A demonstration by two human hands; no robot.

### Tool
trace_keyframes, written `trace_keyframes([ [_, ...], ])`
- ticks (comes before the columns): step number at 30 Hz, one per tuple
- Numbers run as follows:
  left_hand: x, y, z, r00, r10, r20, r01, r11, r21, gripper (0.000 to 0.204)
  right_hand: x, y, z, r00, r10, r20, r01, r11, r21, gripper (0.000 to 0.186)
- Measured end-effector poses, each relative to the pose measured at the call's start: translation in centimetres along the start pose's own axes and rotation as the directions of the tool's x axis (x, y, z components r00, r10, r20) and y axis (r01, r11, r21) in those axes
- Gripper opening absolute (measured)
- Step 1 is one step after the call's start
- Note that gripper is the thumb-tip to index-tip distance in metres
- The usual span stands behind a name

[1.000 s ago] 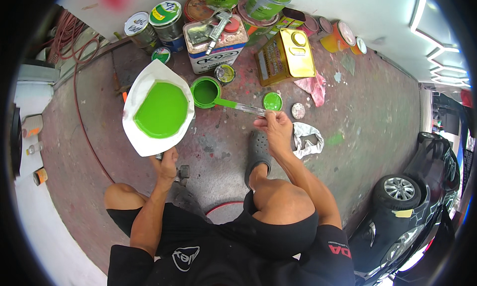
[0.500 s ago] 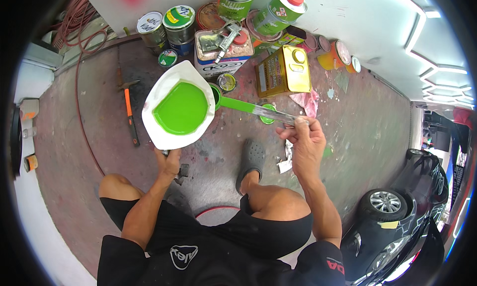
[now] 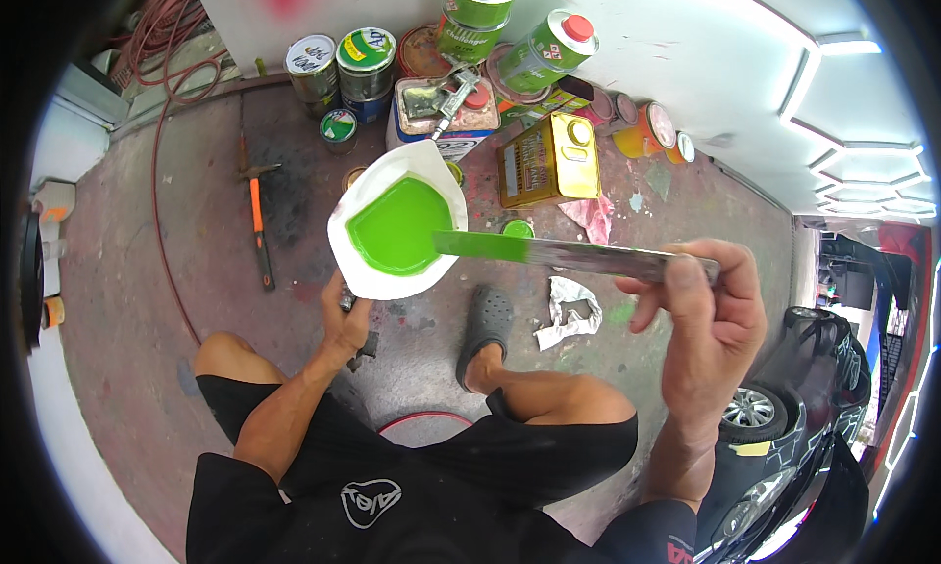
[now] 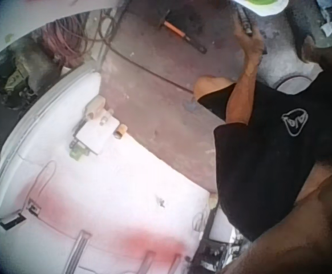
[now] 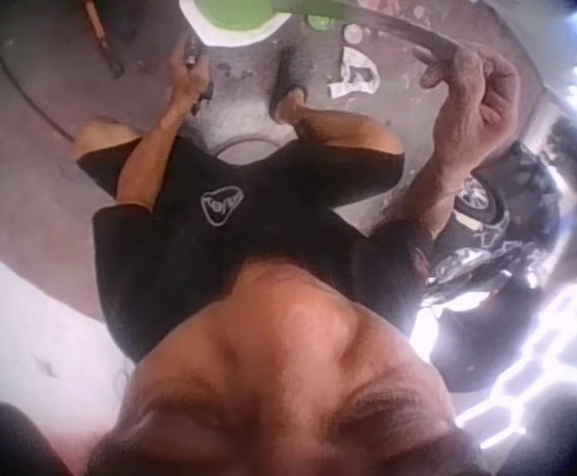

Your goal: The person sits on the floor and mixes green paint in a small container using a metal rod. They pour the paint into a spray gun cup, add a clear liquid from a yellow tin, and stir the mixture. The person then stands and walks across the workshop with the spray gun.

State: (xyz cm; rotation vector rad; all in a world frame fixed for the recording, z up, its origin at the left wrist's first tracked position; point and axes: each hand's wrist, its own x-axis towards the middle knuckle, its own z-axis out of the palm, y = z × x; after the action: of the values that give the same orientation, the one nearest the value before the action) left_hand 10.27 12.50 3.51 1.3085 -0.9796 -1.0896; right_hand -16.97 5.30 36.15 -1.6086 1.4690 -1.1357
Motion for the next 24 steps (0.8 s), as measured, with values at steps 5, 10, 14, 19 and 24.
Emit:
trace_keyframes([
  [5, -0.2, 1.5, 0.5, 0.999, -0.013, 0.046, 0.013, 1.000, -0.009, 0.036, 0.3, -2.5, 4.0, 0.994, 0.013, 0.112, 0.009, 0.980, -0.197, 0.012],
  [10, -0.5, 1.3, 1.4, 0.998, 0.004, 0.061, 0.000, 0.998, -0.061, 0.039, 0.6, -2.5, 6.0, 0.983, -0.078, 0.168, 0.125, 0.948, -0.292, 0.015],
  [14, -1.1, 0.5, 1.7, 0.990, -0.092, 0.103, 0.100, 0.992, -0.075, 0.041, 0.5, -2.3, 6.8, 0.970, -0.094, 0.225, 0.161, 0.940, -0.301, 0.015],
  [19, -1.0, 1.0, 2.4, 0.989, -0.058, 0.133, 0.067, 0.996, -0.062, 0.041, 0.2, -1.6, 7.0, 0.959, -0.120, 0.257, 0.194, 0.939, -0.284, 0.020],
  [24, -1.3, 1.0, 2.3, 0.993, -0.025, 0.115, 0.027, 0.999, -0.017, 0.041, -0.1, -0.7, 6.9, 0.960, -0.121, 0.254, 0.190, 0.943, -0.272, 0.016],
])
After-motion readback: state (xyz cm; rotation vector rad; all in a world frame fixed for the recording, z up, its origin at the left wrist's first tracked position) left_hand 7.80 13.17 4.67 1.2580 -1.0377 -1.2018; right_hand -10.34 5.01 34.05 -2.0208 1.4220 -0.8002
